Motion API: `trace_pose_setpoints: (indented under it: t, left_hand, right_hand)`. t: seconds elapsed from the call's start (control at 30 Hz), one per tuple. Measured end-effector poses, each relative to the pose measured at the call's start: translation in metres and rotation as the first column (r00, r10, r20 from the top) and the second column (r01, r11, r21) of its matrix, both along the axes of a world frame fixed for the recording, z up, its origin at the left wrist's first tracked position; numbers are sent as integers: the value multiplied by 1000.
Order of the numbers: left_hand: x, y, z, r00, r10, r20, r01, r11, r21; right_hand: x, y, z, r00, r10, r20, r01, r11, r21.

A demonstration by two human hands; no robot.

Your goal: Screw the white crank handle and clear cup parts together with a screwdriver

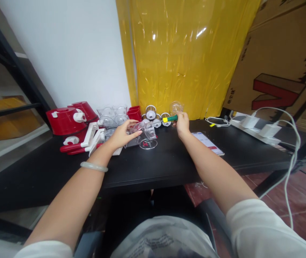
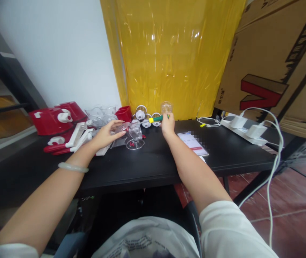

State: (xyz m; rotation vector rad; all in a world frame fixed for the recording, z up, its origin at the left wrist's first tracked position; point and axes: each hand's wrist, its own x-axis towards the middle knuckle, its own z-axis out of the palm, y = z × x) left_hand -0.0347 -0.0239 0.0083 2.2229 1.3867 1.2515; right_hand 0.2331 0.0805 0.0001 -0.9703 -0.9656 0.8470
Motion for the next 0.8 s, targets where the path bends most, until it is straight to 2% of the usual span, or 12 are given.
trace_pose_setpoints:
  t: [0.33,0.63,0.8]
  left_hand:
    - [1,-1,1,1000,13,-8,-13,1000,1]
    - [2,-2,2,1000,13,-1,-13,1000,-2]
    - [2,-2,2,1000,10,-1,-10,1000,-3]
  right_hand:
    - [2,6,-6,998,-26,54,25,999,26]
    - [1,-9,6,996,74,-53,-76,997,-22]
    - [0,-7,4,999,33,-35,-34,999,-15]
